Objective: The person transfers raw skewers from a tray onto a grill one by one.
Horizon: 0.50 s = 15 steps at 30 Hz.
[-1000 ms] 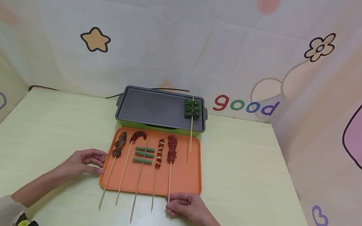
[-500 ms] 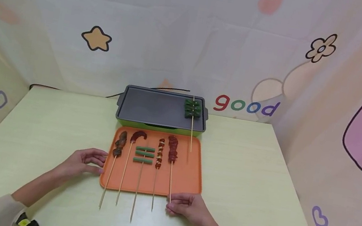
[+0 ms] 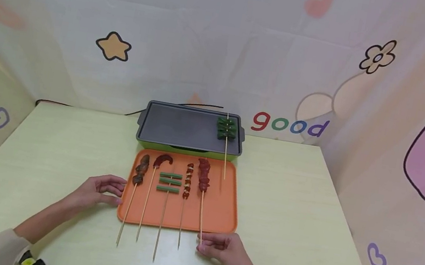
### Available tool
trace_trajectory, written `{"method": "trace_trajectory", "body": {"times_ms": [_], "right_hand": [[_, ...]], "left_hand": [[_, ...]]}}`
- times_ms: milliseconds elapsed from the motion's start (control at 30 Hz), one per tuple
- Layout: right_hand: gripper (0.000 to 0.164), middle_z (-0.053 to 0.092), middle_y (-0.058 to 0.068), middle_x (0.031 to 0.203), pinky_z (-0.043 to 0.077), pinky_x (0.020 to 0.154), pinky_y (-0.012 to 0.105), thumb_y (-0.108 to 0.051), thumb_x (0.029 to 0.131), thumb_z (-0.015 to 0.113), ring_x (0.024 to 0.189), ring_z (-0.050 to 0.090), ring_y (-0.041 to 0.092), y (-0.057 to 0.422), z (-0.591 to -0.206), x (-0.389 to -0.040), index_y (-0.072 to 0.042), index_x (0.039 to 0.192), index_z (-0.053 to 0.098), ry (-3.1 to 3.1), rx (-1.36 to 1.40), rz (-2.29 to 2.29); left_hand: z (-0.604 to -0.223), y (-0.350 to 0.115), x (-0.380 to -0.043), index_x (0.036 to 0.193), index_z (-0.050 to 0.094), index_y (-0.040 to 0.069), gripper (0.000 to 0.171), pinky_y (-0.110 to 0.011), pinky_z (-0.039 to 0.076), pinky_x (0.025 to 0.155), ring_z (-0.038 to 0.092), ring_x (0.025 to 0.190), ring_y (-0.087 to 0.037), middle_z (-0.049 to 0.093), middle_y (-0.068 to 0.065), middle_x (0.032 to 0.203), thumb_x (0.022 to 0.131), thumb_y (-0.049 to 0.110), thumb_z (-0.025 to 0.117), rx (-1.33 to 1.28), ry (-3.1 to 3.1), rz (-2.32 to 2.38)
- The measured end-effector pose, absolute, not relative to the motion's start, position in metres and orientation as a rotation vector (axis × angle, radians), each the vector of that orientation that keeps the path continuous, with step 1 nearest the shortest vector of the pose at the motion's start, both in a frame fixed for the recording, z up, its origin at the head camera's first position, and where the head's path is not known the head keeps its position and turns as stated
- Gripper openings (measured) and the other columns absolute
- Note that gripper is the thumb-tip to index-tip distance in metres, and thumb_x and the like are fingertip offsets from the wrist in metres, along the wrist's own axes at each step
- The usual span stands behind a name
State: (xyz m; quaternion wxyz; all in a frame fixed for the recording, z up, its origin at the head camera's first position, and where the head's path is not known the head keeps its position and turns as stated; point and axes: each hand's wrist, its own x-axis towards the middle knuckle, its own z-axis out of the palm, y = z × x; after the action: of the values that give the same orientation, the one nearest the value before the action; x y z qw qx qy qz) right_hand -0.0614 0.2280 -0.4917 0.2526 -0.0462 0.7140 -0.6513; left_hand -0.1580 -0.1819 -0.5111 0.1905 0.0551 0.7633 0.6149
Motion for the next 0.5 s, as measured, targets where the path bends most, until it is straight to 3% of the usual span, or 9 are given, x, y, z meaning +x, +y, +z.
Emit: {"method": "trace_trajectory", "body": {"times_ms": [300, 500], "right_hand": [[0.044, 0.066, 0.033, 0.124, 0.057, 0.087, 0.02, -0.012, 0.095, 0.072, 0.097, 0.074, 0.006, 0.2286, -0.4895, -0.0601, 0.014, 0.129, 0.061, 1.996, -0.204, -1.787], [0.045, 0.07, 0.03, 0.121, 0.056, 0.089, 0.019, -0.013, 0.096, 0.07, 0.099, 0.072, 0.006, 0.2229, -0.4851, -0.0683, 0.012, 0.132, 0.06, 2.074, -0.256, -1.814]], "left_hand": [[-0.508, -0.1812, -0.1576, 0.135, 0.057, -0.007, 0.057, -0.016, 0.054, 0.081, 0.066, 0.093, -0.003, 0.071, -0.007, 0.109, 0.086, 0.006, 0.081, 0.166, 2.138, 1.736], [-0.5092, -0.1818, -0.1577, 0.135, 0.058, -0.007, 0.056, -0.016, 0.054, 0.081, 0.067, 0.093, -0.003, 0.071, -0.005, 0.107, 0.086, 0.006, 0.081, 0.138, 2.134, 1.733]]}}
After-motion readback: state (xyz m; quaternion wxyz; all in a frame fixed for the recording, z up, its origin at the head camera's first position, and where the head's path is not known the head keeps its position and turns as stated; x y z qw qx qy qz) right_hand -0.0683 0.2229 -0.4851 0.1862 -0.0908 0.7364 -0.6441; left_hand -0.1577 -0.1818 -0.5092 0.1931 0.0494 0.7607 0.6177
